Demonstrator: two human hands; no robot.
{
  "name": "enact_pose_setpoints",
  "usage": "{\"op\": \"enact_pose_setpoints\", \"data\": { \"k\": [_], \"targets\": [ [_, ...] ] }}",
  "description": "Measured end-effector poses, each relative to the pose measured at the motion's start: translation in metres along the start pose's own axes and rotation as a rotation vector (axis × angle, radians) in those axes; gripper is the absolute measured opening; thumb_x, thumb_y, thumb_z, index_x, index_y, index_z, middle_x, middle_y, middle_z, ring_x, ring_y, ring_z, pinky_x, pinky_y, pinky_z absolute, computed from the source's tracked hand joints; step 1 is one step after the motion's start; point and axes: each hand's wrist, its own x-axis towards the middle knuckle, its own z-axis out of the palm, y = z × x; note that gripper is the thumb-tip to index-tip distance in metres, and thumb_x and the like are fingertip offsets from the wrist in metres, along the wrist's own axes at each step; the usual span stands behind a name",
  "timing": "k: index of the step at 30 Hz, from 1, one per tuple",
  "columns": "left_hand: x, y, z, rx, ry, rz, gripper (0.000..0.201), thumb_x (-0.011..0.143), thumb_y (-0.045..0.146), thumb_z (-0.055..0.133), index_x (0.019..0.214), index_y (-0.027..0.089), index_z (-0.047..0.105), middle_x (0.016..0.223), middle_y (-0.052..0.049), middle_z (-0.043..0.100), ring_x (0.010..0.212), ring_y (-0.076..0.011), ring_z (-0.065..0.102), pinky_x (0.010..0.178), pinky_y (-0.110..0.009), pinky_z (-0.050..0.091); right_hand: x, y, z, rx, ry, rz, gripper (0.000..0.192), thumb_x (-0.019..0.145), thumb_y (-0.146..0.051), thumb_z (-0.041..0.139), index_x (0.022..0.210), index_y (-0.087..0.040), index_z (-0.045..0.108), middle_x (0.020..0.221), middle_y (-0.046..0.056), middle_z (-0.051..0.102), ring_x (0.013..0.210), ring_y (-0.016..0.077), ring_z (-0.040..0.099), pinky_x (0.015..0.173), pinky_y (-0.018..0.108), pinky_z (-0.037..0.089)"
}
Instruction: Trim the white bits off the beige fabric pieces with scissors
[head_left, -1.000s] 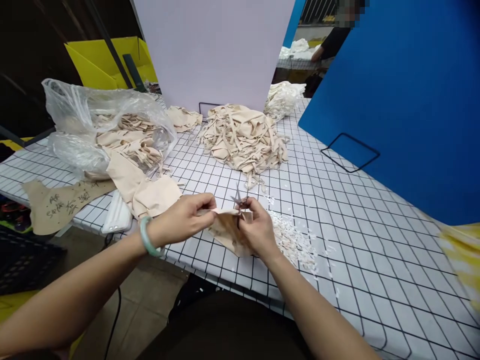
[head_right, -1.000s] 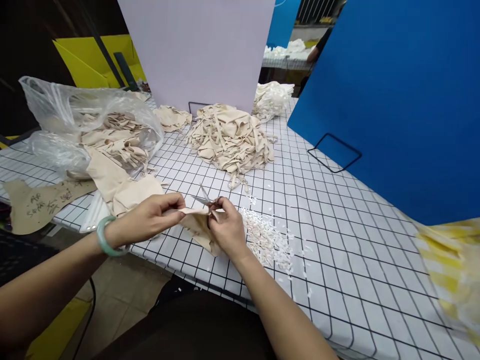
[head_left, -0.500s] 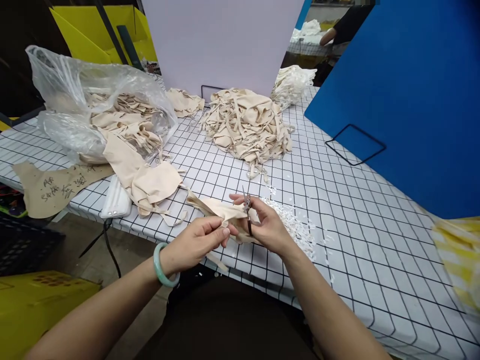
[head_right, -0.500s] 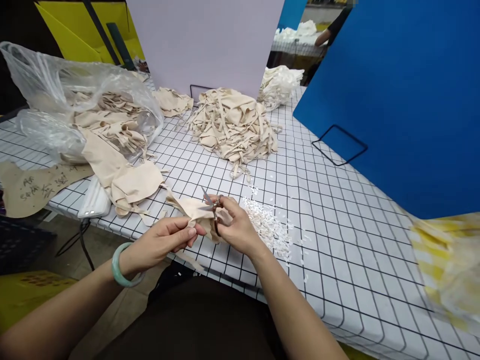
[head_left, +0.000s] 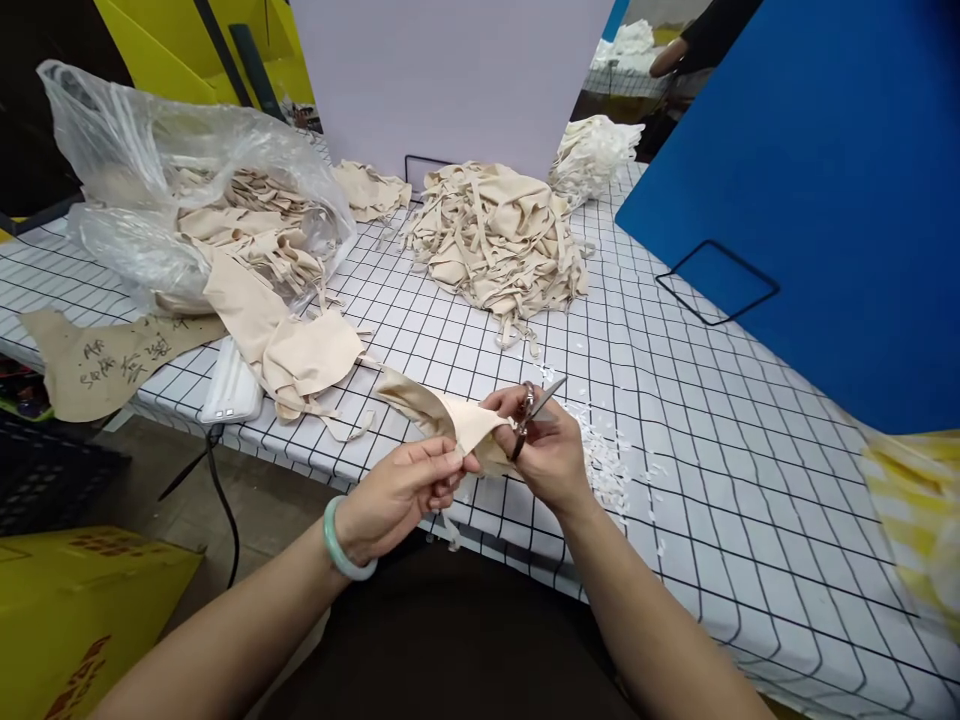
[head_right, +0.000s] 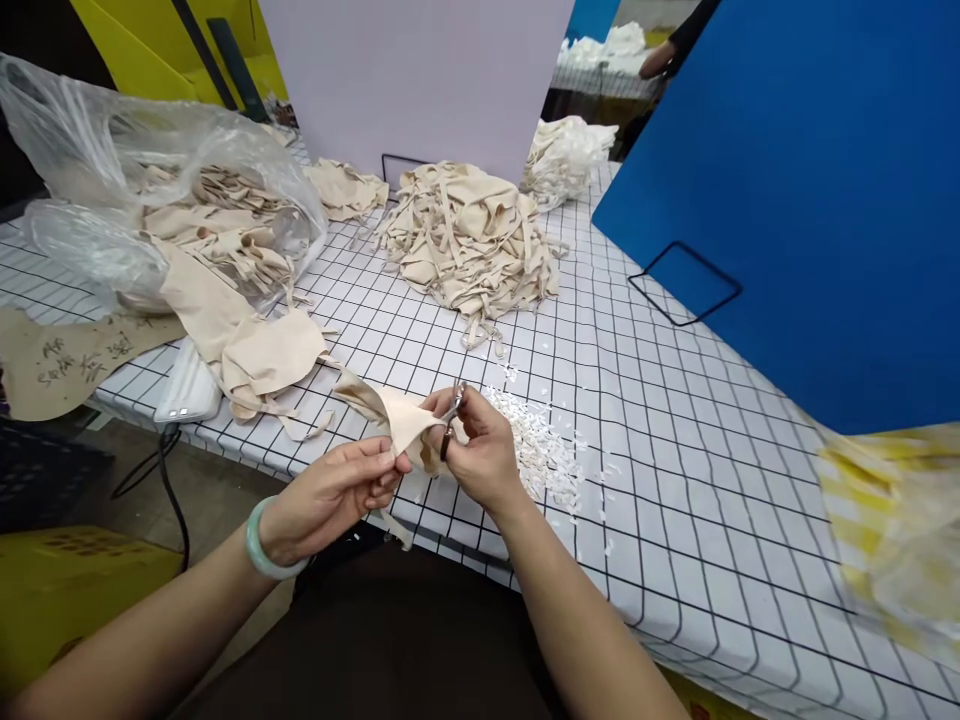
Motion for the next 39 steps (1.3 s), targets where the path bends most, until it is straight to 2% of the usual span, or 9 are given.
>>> {"op": "enact_pose_setpoints", "data": {
  "k": [5,9,11,14,16,18,21,26,39],
  "targets": [
    [-0.011,0.018,0.009,0.512,-0.064,0.205,0.03,0.098,0.039,0.053,0.095,0.017,0.073,0.068,0.002,0.04,0.064,-0.0117,0.039,0.062,-0.024,0.037,-0.01,0.004,0.007,0.09,0.023,0.185,0.018,0.077,-0.027,0.074,0.077,-0.022,0.057,0.084,0.002,0.064,0.079,0.0159,0.06,0.07,0.028,0.05],
    [-0.009,0.03,0.02,0.887,0.062,0.61,0.028,0.099,0.028,0.049,0.085,0.017,0.072,0.094,-0.007,0.054,0.099,-0.0214,0.052,0.093,-0.035,0.042,-0.024,0.005,0.025,0.2,0.065,0.357,0.03,0.067,-0.036,0.084,0.077,-0.022,0.059,0.074,-0.002,0.057,0.069,0.0137,0.055,0.066,0.027,0.049],
    [-0.001,0.028,0.022,0.901,0.099,0.732,0.027,0.099,0.026,0.051,0.083,0.016,0.071,0.107,-0.01,0.056,0.113,-0.025,0.049,0.099,-0.037,0.041,-0.034,0.007,0.038,0.276,0.087,0.451,0.036,0.067,-0.043,0.084,0.079,-0.022,0.057,0.071,-0.003,0.053,0.066,0.013,0.053,0.063,0.027,0.049],
    [0.014,0.019,0.022,0.604,0.02,0.604,0.031,0.1,0.031,0.048,0.083,0.015,0.068,0.111,-0.01,0.056,0.086,-0.017,0.056,0.075,-0.031,0.049,-0.048,0.01,0.051,0.328,0.077,0.503,0.041,0.071,-0.054,0.079,0.081,-0.023,0.054,0.072,-0.002,0.052,0.064,0.0136,0.052,0.059,0.027,0.049],
    [0.021,0.011,0.021,0.453,0.026,0.517,0.032,0.101,0.034,0.047,0.082,0.015,0.065,0.105,-0.007,0.053,0.065,-0.01,0.048,0.06,-0.027,0.045,-0.054,0.009,0.047,0.283,0.035,0.49,0.041,0.073,-0.057,0.076,0.083,-0.023,0.053,0.074,-0.001,0.054,0.065,0.0143,0.053,0.058,0.028,0.048],
    [0.023,0.005,0.022,0.485,0.073,0.553,0.032,0.101,0.034,0.047,0.082,0.015,0.065,0.1,-0.007,0.052,0.072,-0.0124,0.05,0.065,-0.028,0.046,-0.056,0.004,0.033,0.163,0.007,0.448,0.041,0.074,-0.057,0.075,0.087,-0.023,0.056,0.08,0.0,0.058,0.068,0.0154,0.055,0.061,0.029,0.049],
    [0.021,-0.002,0.026,0.654,0.083,0.662,0.033,0.103,0.032,0.044,0.082,0.016,0.064,0.096,-0.009,0.051,0.1,-0.0215,0.051,0.083,-0.032,0.046,-0.057,-0.01,0.0,-0.186,-0.02,0.342,0.044,0.072,-0.059,0.076,0.091,-0.022,0.059,0.088,0.004,0.061,0.078,0.0201,0.059,0.069,0.033,0.05],
    [0.023,-0.01,0.034,0.761,0.012,0.673,0.034,0.104,0.029,0.038,0.081,0.017,0.06,0.101,-0.01,0.05,0.107,-0.0228,0.049,0.089,-0.034,0.044,-0.063,-0.027,-0.034,-0.671,-0.128,0.217,0.044,0.072,-0.06,0.075,0.069,-0.022,0.053,0.069,0.002,0.057,0.066,0.0188,0.052,0.066,0.035,0.043],
    [0.03,-0.015,0.036,0.854,-0.068,0.693,0.031,0.104,0.029,0.037,0.084,0.018,0.059,0.102,-0.01,0.049,0.105,-0.0228,0.049,0.091,-0.036,0.045,-0.064,-0.027,-0.039,-0.671,-0.168,0.158,0.048,0.078,-0.058,0.07,0.057,-0.022,0.046,0.054,-0.001,0.054,0.055,0.0145,0.048,0.062,0.031,0.038]
  ]
}}
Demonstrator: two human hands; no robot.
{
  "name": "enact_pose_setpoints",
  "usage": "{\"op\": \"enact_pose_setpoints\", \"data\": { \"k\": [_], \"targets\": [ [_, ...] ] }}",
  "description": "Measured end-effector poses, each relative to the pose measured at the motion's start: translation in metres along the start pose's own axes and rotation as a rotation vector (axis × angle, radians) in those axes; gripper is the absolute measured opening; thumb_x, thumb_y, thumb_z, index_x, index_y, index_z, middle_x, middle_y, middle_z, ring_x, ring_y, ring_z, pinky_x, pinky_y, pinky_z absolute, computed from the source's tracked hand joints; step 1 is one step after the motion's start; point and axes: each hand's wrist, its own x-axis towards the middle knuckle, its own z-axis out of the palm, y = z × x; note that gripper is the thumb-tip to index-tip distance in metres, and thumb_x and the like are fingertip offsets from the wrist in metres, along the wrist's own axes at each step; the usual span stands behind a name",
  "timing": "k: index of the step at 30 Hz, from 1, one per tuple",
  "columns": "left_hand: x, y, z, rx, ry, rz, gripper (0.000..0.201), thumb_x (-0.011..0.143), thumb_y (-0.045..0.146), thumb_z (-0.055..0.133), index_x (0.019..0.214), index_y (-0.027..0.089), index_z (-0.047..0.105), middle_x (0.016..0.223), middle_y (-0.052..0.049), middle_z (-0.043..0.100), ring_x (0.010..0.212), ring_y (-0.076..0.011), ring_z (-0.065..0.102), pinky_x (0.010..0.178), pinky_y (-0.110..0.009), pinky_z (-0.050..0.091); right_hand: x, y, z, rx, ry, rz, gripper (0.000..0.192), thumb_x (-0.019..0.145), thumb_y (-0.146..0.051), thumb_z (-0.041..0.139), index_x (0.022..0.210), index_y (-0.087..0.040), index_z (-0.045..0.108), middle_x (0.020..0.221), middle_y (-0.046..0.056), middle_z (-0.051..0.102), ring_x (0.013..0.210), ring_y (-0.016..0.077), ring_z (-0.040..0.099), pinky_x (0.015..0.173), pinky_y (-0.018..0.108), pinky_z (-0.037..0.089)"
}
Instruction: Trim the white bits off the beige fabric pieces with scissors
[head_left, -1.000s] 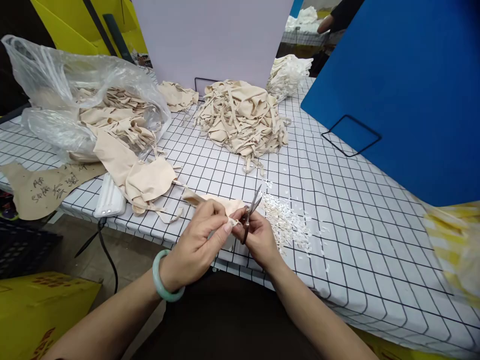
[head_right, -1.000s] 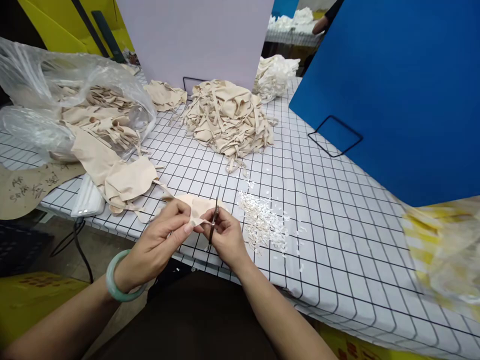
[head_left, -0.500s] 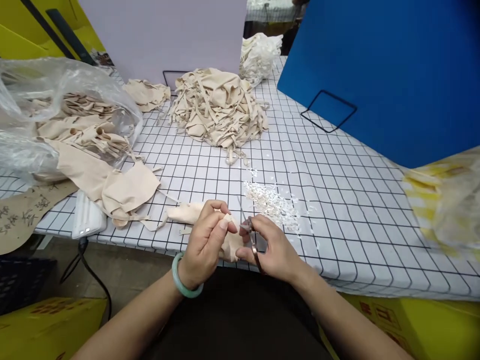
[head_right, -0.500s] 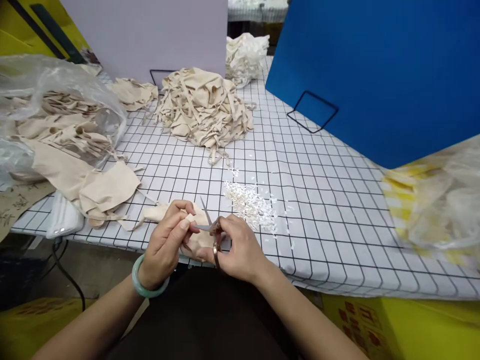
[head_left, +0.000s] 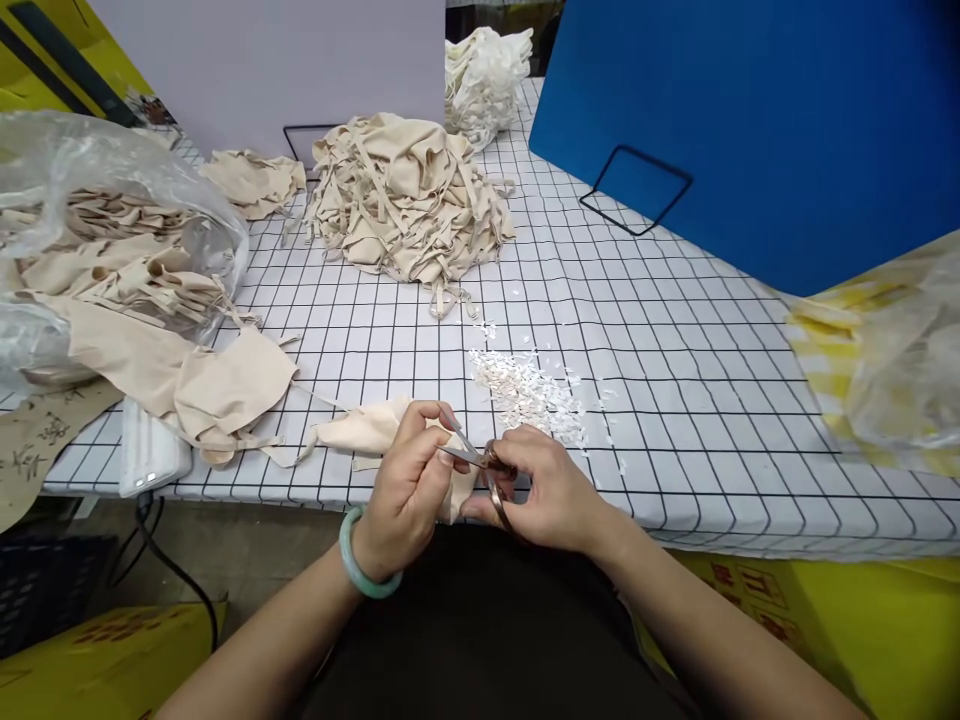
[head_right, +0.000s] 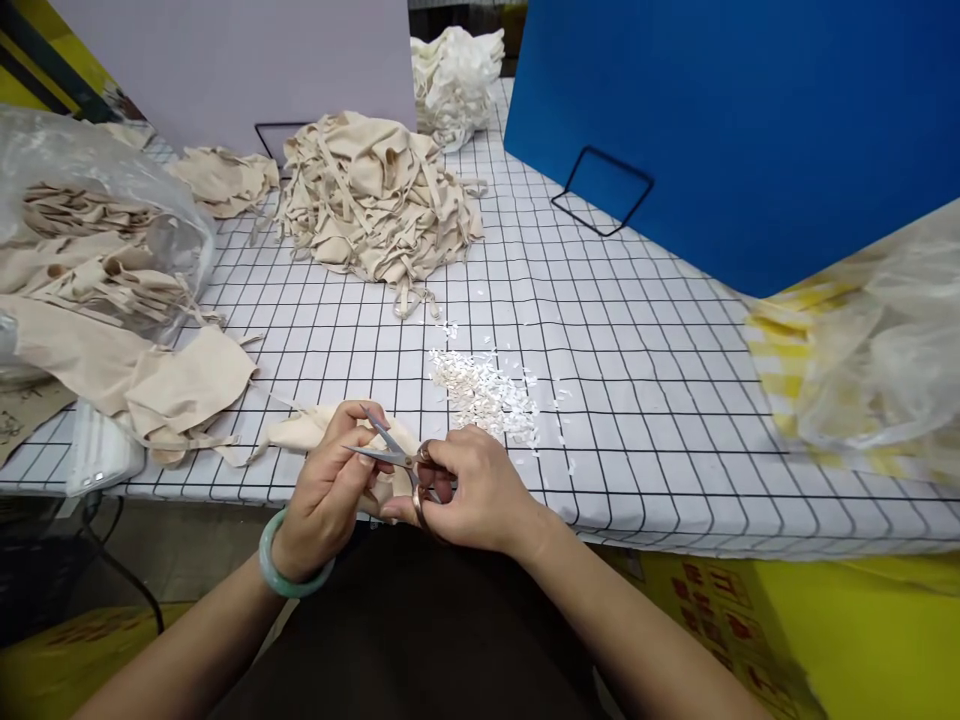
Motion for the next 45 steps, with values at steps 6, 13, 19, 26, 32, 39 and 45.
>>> {"op": "enact_pose_setpoints", "data": {
  "k": [6,13,19,26,32,39,45],
  "targets": [
    [-0.001,-0.001,0.002,-0.026,-0.001,0.012,0.032,0.103,0.027,0.038,0.083,0.018,0.061,0.1,-0.01,0.052,0.109,-0.0235,0.049,0.09,-0.036,0.047,0.001,0.0,0.0,0.032,-0.015,0.014,0.047,0.077,-0.057,0.072,0.056,-0.022,0.047,0.053,-0.001,0.056,0.054,0.0144,0.049,0.063,0.031,0.039],
    [-0.003,0.001,0.003,-0.001,0.001,-0.062,0.033,0.103,0.032,0.039,0.084,0.019,0.063,0.109,-0.011,0.051,0.109,-0.0256,0.053,0.094,-0.043,0.049,0.002,-0.001,-0.001,0.074,0.01,0.006,0.052,0.079,-0.06,0.07,0.054,-0.022,0.045,0.05,-0.003,0.052,0.051,0.0127,0.047,0.061,0.03,0.04],
    [0.001,0.0,0.006,0.013,-0.022,-0.022,0.034,0.103,0.03,0.038,0.082,0.018,0.062,0.102,-0.012,0.054,0.11,-0.0258,0.051,0.089,-0.039,0.051,-0.003,0.002,-0.001,0.046,0.04,0.03,0.053,0.079,-0.058,0.071,0.053,-0.021,0.043,0.048,-0.004,0.049,0.049,0.011,0.043,0.06,0.028,0.04],
    [0.02,-0.002,0.016,0.043,-0.134,0.054,0.031,0.103,0.024,0.037,0.083,0.017,0.059,0.101,-0.01,0.05,0.104,-0.0214,0.051,0.087,-0.034,0.048,-0.016,0.018,-0.003,0.007,0.128,0.147,0.059,0.082,-0.062,0.066,0.052,-0.021,0.035,0.047,-0.004,0.041,0.048,0.0099,0.037,0.052,0.025,0.033],
    [0.032,-0.007,0.027,0.073,-0.212,0.028,0.031,0.103,0.023,0.036,0.083,0.017,0.058,0.102,-0.01,0.051,0.111,-0.0225,0.051,0.09,-0.033,0.048,-0.021,0.033,-0.013,0.142,0.223,0.465,0.054,0.073,-0.065,0.072,0.055,-0.021,0.048,0.051,-0.003,0.047,0.049,0.0114,0.042,0.047,0.024,0.035],
    [0.016,-0.007,-0.045,0.391,-0.296,0.032,0.016,0.098,0.018,0.046,0.092,0.017,0.061,0.12,-0.012,0.059,0.116,-0.0244,0.056,0.101,-0.041,0.048,-0.022,0.04,-0.028,0.001,0.263,0.474,0.043,0.074,-0.064,0.071,0.083,-0.023,0.063,0.075,0.004,0.067,0.064,0.0191,0.059,0.056,0.029,0.047],
    [0.029,-0.059,-0.115,0.922,-0.275,0.078,0.023,0.079,0.002,0.051,0.095,0.015,0.061,0.111,-0.014,0.059,0.107,-0.0291,0.053,0.092,-0.047,0.049,0.003,0.018,0.0,0.04,0.202,0.442,0.042,0.075,-0.063,0.072,0.087,-0.023,0.063,0.084,0.005,0.068,0.073,0.022,0.061,0.067,0.035,0.05]
  ]
}}
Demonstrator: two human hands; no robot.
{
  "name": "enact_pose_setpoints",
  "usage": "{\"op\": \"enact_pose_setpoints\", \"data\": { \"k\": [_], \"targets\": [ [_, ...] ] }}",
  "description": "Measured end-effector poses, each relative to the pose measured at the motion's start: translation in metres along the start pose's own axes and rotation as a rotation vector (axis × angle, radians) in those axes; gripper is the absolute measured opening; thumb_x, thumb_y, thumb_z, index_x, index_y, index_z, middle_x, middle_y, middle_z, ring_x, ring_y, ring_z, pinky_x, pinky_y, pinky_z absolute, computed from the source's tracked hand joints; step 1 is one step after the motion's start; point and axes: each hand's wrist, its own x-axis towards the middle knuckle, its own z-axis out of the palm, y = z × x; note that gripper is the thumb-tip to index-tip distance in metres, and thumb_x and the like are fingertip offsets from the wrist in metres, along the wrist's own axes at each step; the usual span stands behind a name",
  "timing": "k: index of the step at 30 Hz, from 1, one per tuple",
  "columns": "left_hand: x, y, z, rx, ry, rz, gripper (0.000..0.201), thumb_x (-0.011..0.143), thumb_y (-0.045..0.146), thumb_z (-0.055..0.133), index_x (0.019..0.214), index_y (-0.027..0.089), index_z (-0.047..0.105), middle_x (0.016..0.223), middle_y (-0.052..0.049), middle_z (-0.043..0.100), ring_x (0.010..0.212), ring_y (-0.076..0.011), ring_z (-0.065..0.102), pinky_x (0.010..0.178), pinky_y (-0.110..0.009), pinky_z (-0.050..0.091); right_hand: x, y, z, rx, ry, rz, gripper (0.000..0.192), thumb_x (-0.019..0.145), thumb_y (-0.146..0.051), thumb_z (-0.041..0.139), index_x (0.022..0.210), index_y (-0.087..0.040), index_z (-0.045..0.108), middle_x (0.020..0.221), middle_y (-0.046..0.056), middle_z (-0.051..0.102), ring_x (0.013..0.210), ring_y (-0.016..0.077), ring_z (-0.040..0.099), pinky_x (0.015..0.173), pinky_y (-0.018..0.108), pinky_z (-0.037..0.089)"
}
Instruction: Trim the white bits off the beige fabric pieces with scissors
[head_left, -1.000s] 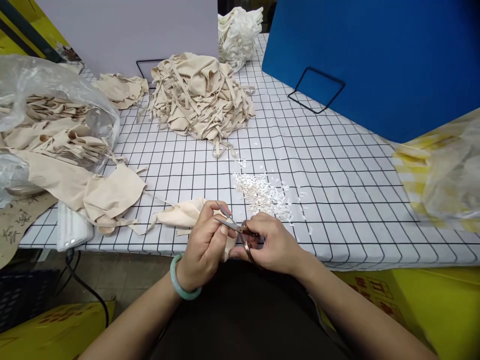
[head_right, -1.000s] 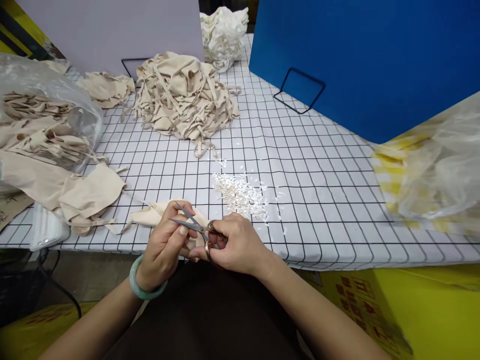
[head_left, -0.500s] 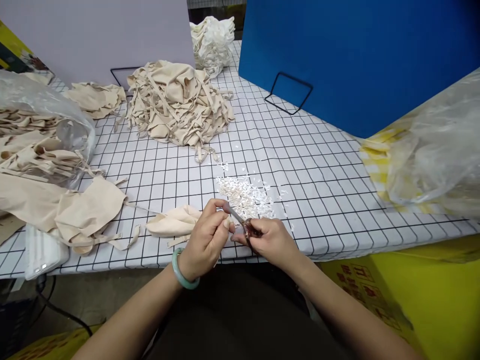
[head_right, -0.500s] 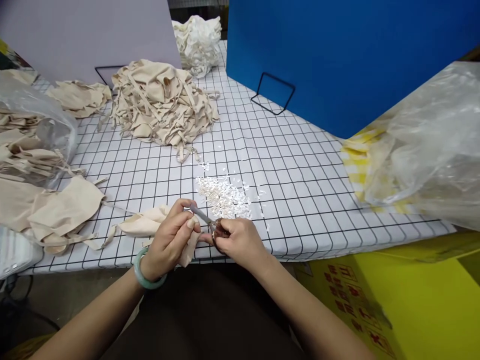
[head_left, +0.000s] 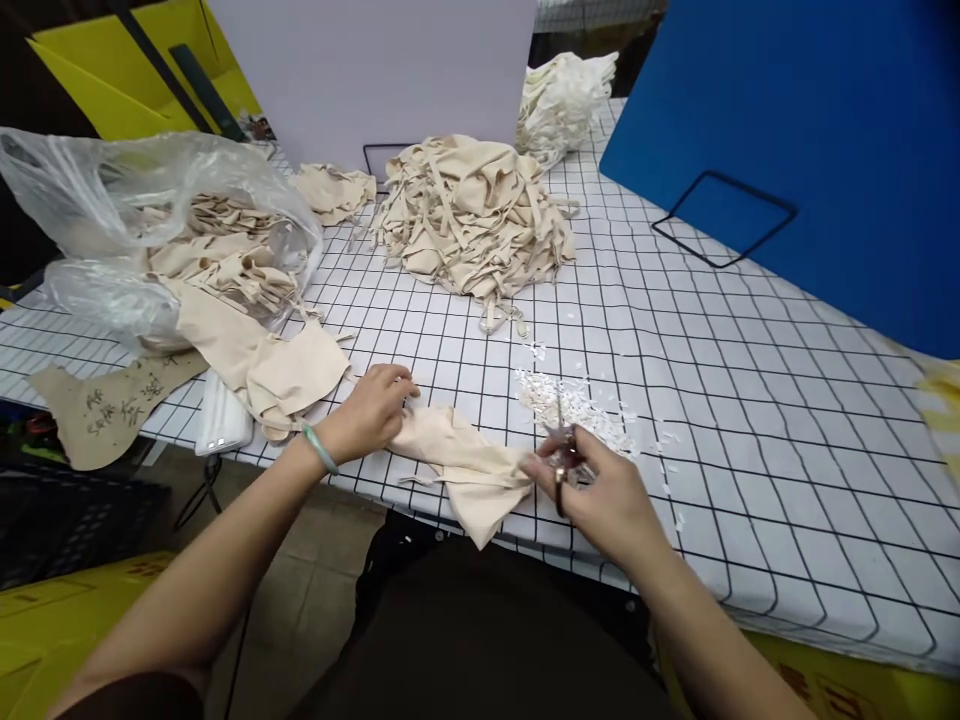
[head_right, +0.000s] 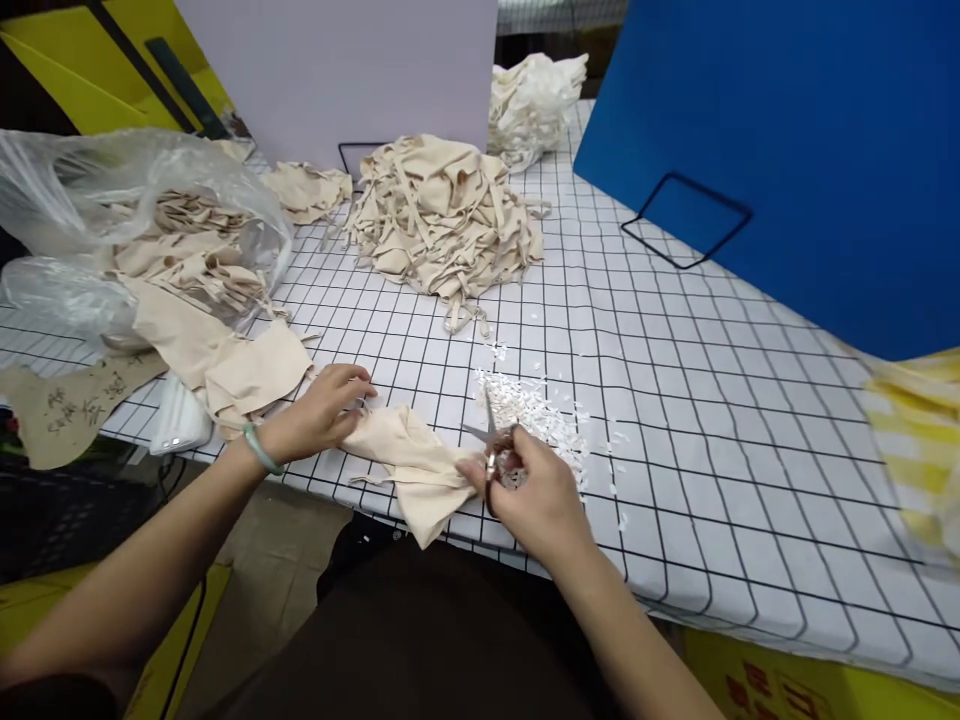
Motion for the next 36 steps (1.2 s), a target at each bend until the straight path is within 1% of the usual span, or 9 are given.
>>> {"op": "enact_pose_setpoints", "data": {
  "k": [5,8,10,13,16,18,24,32,36],
  "targets": [
    [0.009,0.014,-0.006,-0.004,0.063,0.041,0.015,0.083,0.005,0.048,0.076,0.019,0.048,0.079,-0.004,0.053,0.075,-0.0186,0.049,0.069,-0.032,0.045,0.015,-0.034,0.056,0.359,-0.138,-0.179,0.042,0.072,-0.052,0.08,0.096,-0.025,0.059,0.11,0.008,0.066,0.1,0.0253,0.064,0.088,0.042,0.054],
    [-0.004,0.043,-0.02,-0.121,0.232,-0.101,0.016,0.085,0.009,0.048,0.074,0.019,0.044,0.073,-0.001,0.047,0.068,-0.0153,0.044,0.063,-0.029,0.039,0.023,-0.05,0.088,0.611,-0.197,-0.216,0.031,0.078,-0.043,0.076,0.088,-0.024,0.055,0.099,0.004,0.065,0.092,0.0203,0.064,0.085,0.038,0.055],
    [-0.018,0.06,-0.026,-0.435,0.236,-0.295,0.018,0.085,0.017,0.056,0.073,0.02,0.043,0.068,0.002,0.045,0.062,-0.0125,0.044,0.058,-0.026,0.037,0.025,-0.057,0.099,0.736,-0.171,-0.214,0.024,0.081,-0.037,0.072,0.083,-0.023,0.053,0.088,0.001,0.062,0.083,0.0168,0.062,0.079,0.034,0.055],
    [-0.036,0.077,-0.021,-1.226,-0.042,-0.579,0.021,0.085,0.032,0.065,0.089,0.019,0.05,0.077,0.0,0.058,0.064,-0.013,0.056,0.06,-0.026,0.046,0.027,-0.065,0.095,0.854,-0.126,-0.254,0.02,0.081,-0.028,0.071,0.081,-0.023,0.052,0.086,0.0,0.06,0.078,0.0144,0.06,0.07,0.029,0.055],
    [-0.041,0.084,-0.007,-1.881,-0.273,-0.642,0.036,0.084,0.046,0.063,0.101,0.014,0.058,0.093,-0.01,0.068,0.079,-0.0197,0.067,0.077,-0.035,0.053,0.029,-0.07,0.081,0.898,-0.172,-0.297,0.019,0.081,-0.025,0.072,0.082,-0.024,0.053,0.088,0.001,0.061,0.072,0.014,0.06,0.062,0.029,0.054],
    [-0.039,0.086,0.0,-2.036,-0.258,-0.634,0.037,0.083,0.045,0.064,0.095,0.01,0.065,0.086,-0.01,0.067,0.074,-0.0167,0.064,0.073,-0.03,0.052,0.031,-0.071,0.073,0.918,-0.195,-0.332,0.018,0.081,-0.024,0.072,0.085,-0.024,0.055,0.089,0.001,0.062,0.076,0.0156,0.063,0.068,0.031,0.056],
    [-0.034,0.095,-0.01,-1.536,-0.014,-0.539,0.03,0.089,0.04,0.068,0.094,0.011,0.073,0.072,-0.002,0.055,0.058,-0.0074,0.043,0.053,-0.02,0.033,0.04,-0.063,0.063,0.878,-0.106,-0.308,0.017,0.076,-0.022,0.073,0.087,-0.023,0.059,0.088,0.0,0.062,0.083,0.0151,0.062,0.078,0.03,0.053],
    [-0.024,0.105,-0.033,-0.731,0.349,-0.211,0.026,0.099,0.028,0.051,0.088,0.016,0.072,0.094,-0.009,0.054,0.099,-0.0217,0.054,0.089,-0.036,0.047,0.019,-0.059,0.069,0.853,-0.269,0.003,0.035,0.069,-0.043,0.082,0.084,-0.021,0.059,0.078,-0.002,0.059,0.063,0.0111,0.054,0.06,0.025,0.049],
    [-0.011,0.105,-0.008,-0.944,0.458,-0.143,0.027,0.101,0.026,0.049,0.085,0.017,0.07,0.099,-0.011,0.058,0.116,-0.0252,0.051,0.093,-0.038,0.048,0.003,-0.059,0.082,0.868,-0.325,0.032,0.045,0.068,-0.056,0.081,0.079,-0.021,0.055,0.066,-0.005,0.052,0.055,0.01,0.047,0.053,0.023,0.044]
  ]
}}
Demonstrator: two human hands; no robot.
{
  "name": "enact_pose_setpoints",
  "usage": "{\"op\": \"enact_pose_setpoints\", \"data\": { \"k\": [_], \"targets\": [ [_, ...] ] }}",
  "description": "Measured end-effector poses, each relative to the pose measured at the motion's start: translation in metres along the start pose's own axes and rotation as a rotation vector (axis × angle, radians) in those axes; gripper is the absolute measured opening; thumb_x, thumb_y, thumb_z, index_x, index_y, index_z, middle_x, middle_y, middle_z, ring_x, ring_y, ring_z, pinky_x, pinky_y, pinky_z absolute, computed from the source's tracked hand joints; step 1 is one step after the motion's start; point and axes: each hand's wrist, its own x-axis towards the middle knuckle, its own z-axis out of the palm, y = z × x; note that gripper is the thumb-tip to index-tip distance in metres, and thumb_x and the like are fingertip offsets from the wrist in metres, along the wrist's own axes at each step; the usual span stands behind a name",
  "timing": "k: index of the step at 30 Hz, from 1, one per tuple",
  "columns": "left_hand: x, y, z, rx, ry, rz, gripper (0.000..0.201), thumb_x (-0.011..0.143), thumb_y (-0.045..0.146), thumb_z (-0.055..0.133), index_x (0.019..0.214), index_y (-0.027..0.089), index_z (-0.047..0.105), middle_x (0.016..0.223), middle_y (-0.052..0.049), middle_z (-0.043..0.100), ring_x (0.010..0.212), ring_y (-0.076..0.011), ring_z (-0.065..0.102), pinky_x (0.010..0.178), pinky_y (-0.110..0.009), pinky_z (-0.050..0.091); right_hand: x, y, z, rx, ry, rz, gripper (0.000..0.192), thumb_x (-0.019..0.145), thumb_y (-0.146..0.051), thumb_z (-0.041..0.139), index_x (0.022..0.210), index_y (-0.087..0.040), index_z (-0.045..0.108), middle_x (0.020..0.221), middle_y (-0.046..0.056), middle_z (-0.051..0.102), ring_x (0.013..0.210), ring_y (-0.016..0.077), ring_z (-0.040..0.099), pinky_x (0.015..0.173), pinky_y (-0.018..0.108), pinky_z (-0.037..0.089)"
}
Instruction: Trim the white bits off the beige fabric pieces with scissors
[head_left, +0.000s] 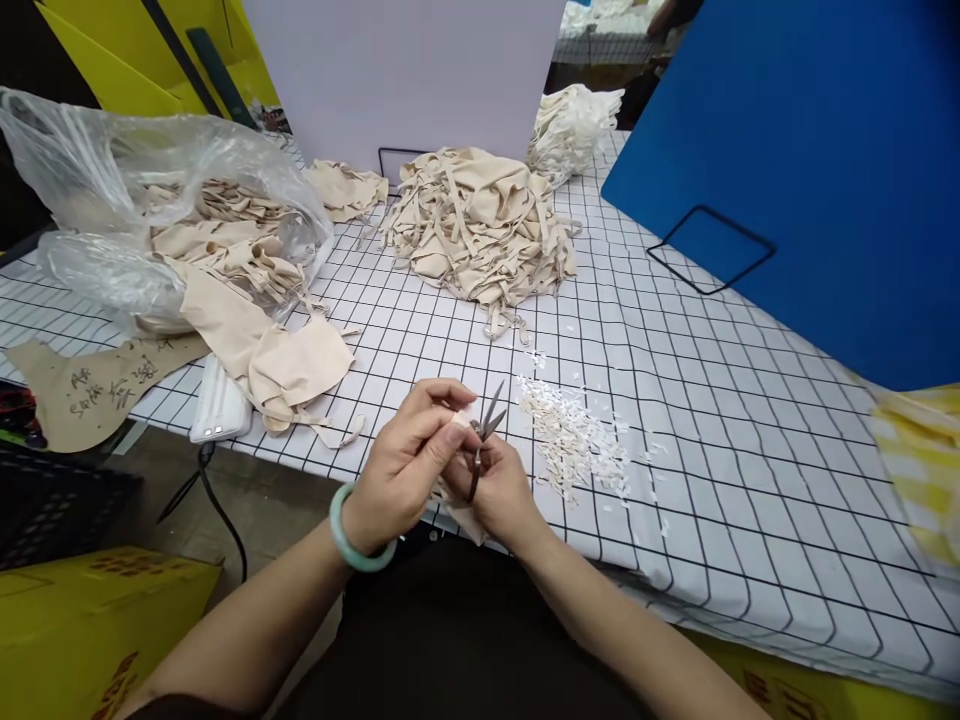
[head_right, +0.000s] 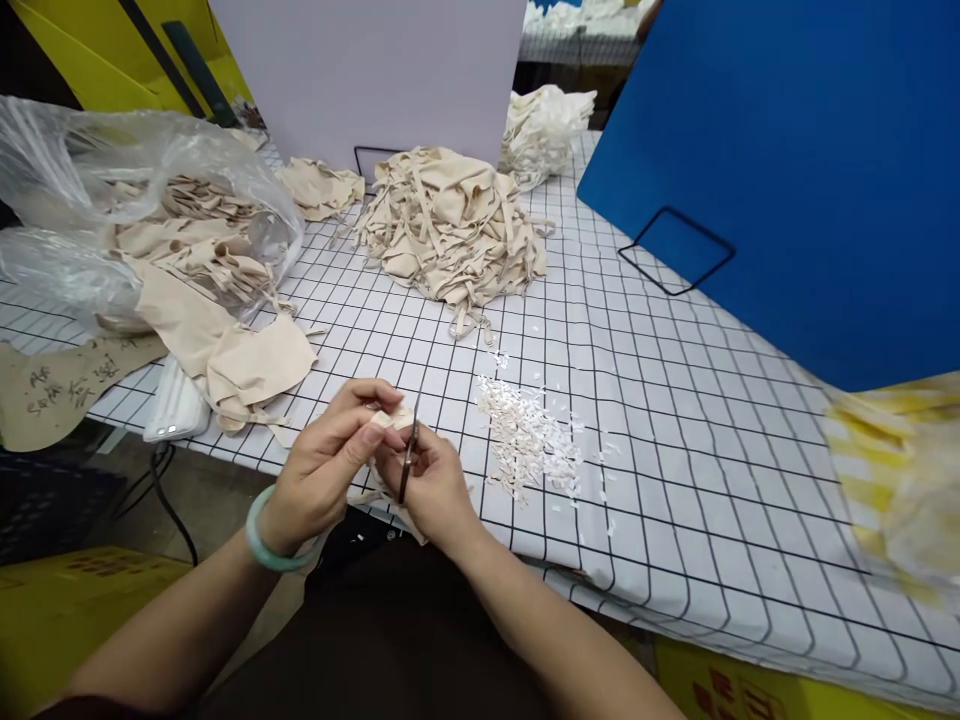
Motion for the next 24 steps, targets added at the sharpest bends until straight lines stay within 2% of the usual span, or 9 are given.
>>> {"op": "enact_pose_setpoints", "data": {
  "k": [2,4,7,10,12,17,24],
  "targets": [
    [-0.001,-0.012,0.009,-0.199,0.035,-0.087,0.029,0.102,0.029,0.047,0.085,0.018,0.068,0.089,-0.009,0.056,0.111,-0.0248,0.054,0.079,-0.033,0.051,-0.005,0.001,-0.004,-0.041,-0.032,-0.021,0.046,0.069,-0.059,0.078,0.081,-0.021,0.055,0.069,-0.003,0.055,0.058,0.0113,0.051,0.055,0.025,0.046],
    [-0.005,-0.019,0.014,-0.265,0.068,-0.155,0.03,0.102,0.032,0.048,0.084,0.017,0.067,0.083,-0.008,0.053,0.105,-0.0245,0.055,0.073,-0.032,0.05,-0.01,-0.003,-0.017,-0.138,-0.051,-0.056,0.044,0.073,-0.058,0.076,0.085,-0.021,0.056,0.076,-0.001,0.06,0.064,0.0135,0.056,0.06,0.026,0.049],
    [-0.011,-0.019,0.017,-0.216,0.048,-0.182,0.031,0.101,0.035,0.049,0.084,0.017,0.067,0.087,-0.008,0.052,0.103,-0.0241,0.054,0.076,-0.033,0.049,-0.018,-0.018,-0.043,-0.46,-0.068,-0.136,0.039,0.076,-0.056,0.074,0.085,-0.021,0.059,0.078,0.001,0.062,0.068,0.0159,0.058,0.062,0.028,0.048],
    [-0.014,-0.014,0.018,-0.154,-0.009,-0.166,0.034,0.102,0.034,0.045,0.081,0.017,0.065,0.096,-0.01,0.053,0.105,-0.0243,0.052,0.079,-0.034,0.049,-0.025,-0.033,-0.061,-0.842,-0.076,-0.264,0.042,0.075,-0.058,0.074,0.07,-0.021,0.056,0.067,0.001,0.059,0.063,0.0167,0.054,0.063,0.031,0.044],
    [-0.014,-0.012,0.019,-0.121,-0.045,-0.13,0.036,0.102,0.034,0.043,0.08,0.017,0.064,0.099,-0.011,0.053,0.106,-0.0248,0.051,0.081,-0.035,0.049,-0.027,-0.038,-0.066,-0.974,-0.086,-0.328,0.046,0.075,-0.06,0.073,0.063,-0.021,0.05,0.06,0.0,0.057,0.059,0.0158,0.051,0.063,0.032,0.042],
    [-0.015,-0.013,0.021,-0.067,-0.108,-0.074,0.034,0.103,0.032,0.041,0.082,0.018,0.062,0.093,-0.01,0.053,0.108,-0.0252,0.049,0.088,-0.037,0.047,-0.029,-0.037,-0.067,-0.999,-0.129,-0.381,0.048,0.077,-0.057,0.073,0.058,-0.022,0.047,0.054,-0.001,0.056,0.053,0.0136,0.05,0.063,0.03,0.041],
    [-0.012,-0.011,0.022,-0.022,-0.146,-0.041,0.033,0.103,0.028,0.039,0.081,0.017,0.061,0.097,-0.011,0.053,0.107,-0.024,0.049,0.086,-0.035,0.047,-0.029,-0.037,-0.066,-0.926,-0.148,-0.398,0.05,0.077,-0.056,0.075,0.055,-0.021,0.046,0.051,-0.002,0.054,0.05,0.012,0.05,0.059,0.028,0.041]
  ]
}}
